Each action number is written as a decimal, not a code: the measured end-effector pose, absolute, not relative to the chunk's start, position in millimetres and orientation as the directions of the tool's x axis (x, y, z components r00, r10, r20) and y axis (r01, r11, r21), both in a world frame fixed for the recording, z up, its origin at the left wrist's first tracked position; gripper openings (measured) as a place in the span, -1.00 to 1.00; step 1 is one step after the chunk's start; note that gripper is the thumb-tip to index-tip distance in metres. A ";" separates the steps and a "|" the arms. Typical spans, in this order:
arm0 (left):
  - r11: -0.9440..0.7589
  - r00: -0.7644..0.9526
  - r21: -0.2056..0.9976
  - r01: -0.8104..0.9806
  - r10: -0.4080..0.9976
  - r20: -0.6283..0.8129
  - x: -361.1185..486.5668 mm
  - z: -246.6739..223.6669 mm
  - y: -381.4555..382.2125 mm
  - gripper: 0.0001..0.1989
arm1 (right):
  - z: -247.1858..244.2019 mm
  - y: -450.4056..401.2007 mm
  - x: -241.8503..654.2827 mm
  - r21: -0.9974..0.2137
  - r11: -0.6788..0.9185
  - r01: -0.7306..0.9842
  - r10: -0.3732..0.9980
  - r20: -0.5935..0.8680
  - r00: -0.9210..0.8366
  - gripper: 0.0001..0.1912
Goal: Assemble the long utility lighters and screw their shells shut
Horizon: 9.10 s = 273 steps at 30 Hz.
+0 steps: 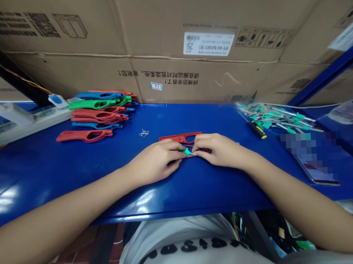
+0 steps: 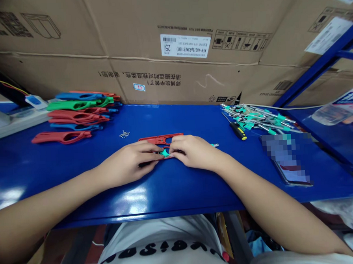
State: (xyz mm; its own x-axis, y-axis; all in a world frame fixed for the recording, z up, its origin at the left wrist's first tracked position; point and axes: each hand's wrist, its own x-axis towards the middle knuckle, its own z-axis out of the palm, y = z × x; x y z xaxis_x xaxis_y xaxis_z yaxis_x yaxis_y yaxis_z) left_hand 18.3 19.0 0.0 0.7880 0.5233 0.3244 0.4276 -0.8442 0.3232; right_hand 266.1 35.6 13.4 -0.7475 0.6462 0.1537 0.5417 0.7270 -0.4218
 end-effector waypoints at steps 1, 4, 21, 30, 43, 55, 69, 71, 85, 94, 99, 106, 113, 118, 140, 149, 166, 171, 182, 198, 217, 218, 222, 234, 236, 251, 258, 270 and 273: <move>-0.846 0.788 0.324 0.424 0.521 0.329 18.3 0.1 19.2 -0.74 | 13.1 35.1 265.4 -0.413 0.729 0.546 0.646 0.151 -0.748 -0.86; -0.851 0.784 0.325 0.413 0.514 0.347 17.9 0.5 20.2 -0.74 | 12.3 34.8 264.3 -0.453 0.728 0.514 0.640 0.181 -0.747 -0.85; -0.837 0.755 0.363 0.410 0.535 0.380 15.6 10.6 22.2 -0.74 | 3.0 52.2 275.0 -0.512 0.596 0.618 0.801 0.324 -0.504 -1.00; -0.829 0.681 0.187 0.527 0.544 0.490 4.7 19.1 34.5 -0.69 | 7.1 47.9 266.0 -0.932 0.164 0.324 0.925 0.031 -0.378 -0.85; -0.777 0.755 0.155 0.610 0.630 0.184 4.3 30.5 25.3 -0.74 | 10.0 41.2 268.0 -0.573 0.672 0.468 0.688 0.250 -0.682 -0.66; -0.758 0.756 0.130 0.639 0.650 0.070 5.1 33.5 24.2 -0.75 | 4.4 42.8 267.4 -0.491 0.712 0.501 0.662 0.233 -0.712 -0.64; -0.772 0.771 -0.032 0.635 0.630 0.090 8.3 30.6 19.5 -0.74 | 6.4 36.1 265.2 -0.191 0.777 0.599 0.628 0.188 -0.755 -0.62; -0.779 0.776 -0.017 0.627 0.622 0.106 8.0 27.3 21.8 -0.74 | 8.0 35.2 264.7 -0.147 0.785 0.602 0.619 0.181 -0.764 -0.63; -0.767 0.734 0.126 0.629 0.639 0.231 5.3 18.0 32.3 -0.66 | 16.8 32.8 269.0 -0.080 0.735 0.674 0.671 0.228 -0.705 -0.65; -0.761 0.693 0.167 0.626 0.642 0.327 -2.7 23.8 39.1 -0.69 | 28.4 40.0 281.9 -0.063 0.670 0.740 0.712 0.335 -0.616 -0.64; -0.727 0.617 0.238 0.644 0.677 0.400 -5.6 27.1 41.9 -0.63 | 27.6 41.4 283.1 -0.063 0.630 0.774 0.743 0.340 -0.577 -0.66; -0.759 0.705 0.169 0.629 0.648 0.286 -9.8 26.8 43.0 -0.57 | 25.5 42.7 282.1 -0.141 0.681 0.718 0.725 0.264 -0.636 -0.74; -0.827 0.788 0.090 0.554 0.557 0.263 -8.6 25.9 39.6 -0.53 | 20.0 31.5 268.9 -0.255 0.688 0.680 0.726 0.213 -0.654 -0.68; -0.803 0.782 0.049 0.593 0.590 0.199 -5.7 24.0 35.1 -0.49 | 19.9 28.3 267.3 -0.224 0.629 0.744 0.777 0.179 -0.603 -0.61; -0.810 0.803 0.058 0.583 0.586 0.104 -6.3 20.6 37.6 -0.55 | 27.4 27.3 270.0 -0.116 0.792 0.599 0.604 0.286 -0.744 -0.63; -0.756 0.753 0.103 0.646 0.654 0.070 -8.3 30.2 40.2 -0.60 | 27.2 35.4 280.4 -0.016 0.730 0.684 0.655 0.304 -0.692 -0.72; -0.707 0.699 0.114 0.698 0.708 0.102 10.3 29.3 21.7 -0.58 | 31.7 30.0 270.4 0.218 0.669 0.711 0.630 0.340 -0.698 -0.61; -0.665 0.658 0.056 0.745 0.746 0.099 4.3 29.8 30.2 -0.57 | 34.6 45.2 290.6 0.239 0.597 0.766 0.688 0.339 -0.641 -0.72; -0.690 0.685 0.122 0.714 0.724 0.084 7.4 29.3 23.2 -0.55 | 21.3 40.5 275.1 0.110 0.789 0.604 0.520 0.403 -0.753 -0.83; 0.328 0.659 0.903 0.277 0.619 -0.427 18.9 29.9 23.2 -0.51 | 25.2 26.5 266.5 0.159 0.861 0.482 0.343 0.517 -0.784 -0.78; -0.567 0.675 0.527 0.634 0.738 -0.018 17.3 32.8 9.6 -0.56 | 16.2 35.7 268.9 0.018 0.889 0.458 0.399 0.461 -0.792 -0.78; -0.563 0.683 0.549 0.617 0.730 -0.019 17.3 33.5 10.0 -0.55 | 15.6 35.4 268.4 0.013 0.892 0.452 0.395 0.464 -0.793 -0.78; -0.596 0.718 0.579 0.557 0.696 0.025 16.6 31.1 10.8 -0.62 | 14.4 32.2 265.3 0.025 0.903 0.430 0.371 0.459 -0.807 -0.78; -0.677 0.691 0.162 0.718 0.721 -0.050 23.6 32.8 0.1 -0.65 | 9.2 22.9 258.0 -0.166 0.893 0.418 0.449 0.394 -0.802 -0.81; -0.706 0.708 0.054 0.707 0.706 -0.040 23.5 30.9 -0.8 -0.66 | 7.5 22.2 256.8 -0.254 0.870 0.423 0.491 0.379 -0.784 -0.85; -0.734 0.734 -0.015 0.679 0.679 -0.018 23.0 26.9 -1.4 -0.67 | 4.1 14.2 250.5 -0.094 0.880 0.465 0.463 0.385 -0.798 -0.80; -0.731 0.731 -0.022 0.682 0.682 -0.009 24.1 27.2 -2.4 -0.68 | 4.4 13.0 251.2 0.034 0.891 0.453 0.405 0.392 -0.826 -0.77; -0.729 0.731 -0.061 0.682 0.678 0.071 21.4 28.3 7.4 -0.64 | 16.5 16.8 254.0 -0.091 0.798 0.596 0.595 0.277 -0.754 -0.85; -0.731 0.729 -0.022 0.682 0.679 0.087 19.5 31.6 9.9 -0.64 | 17.9 18.1 257.7 -0.101 0.772 0.628 0.627 0.280 -0.727 -0.81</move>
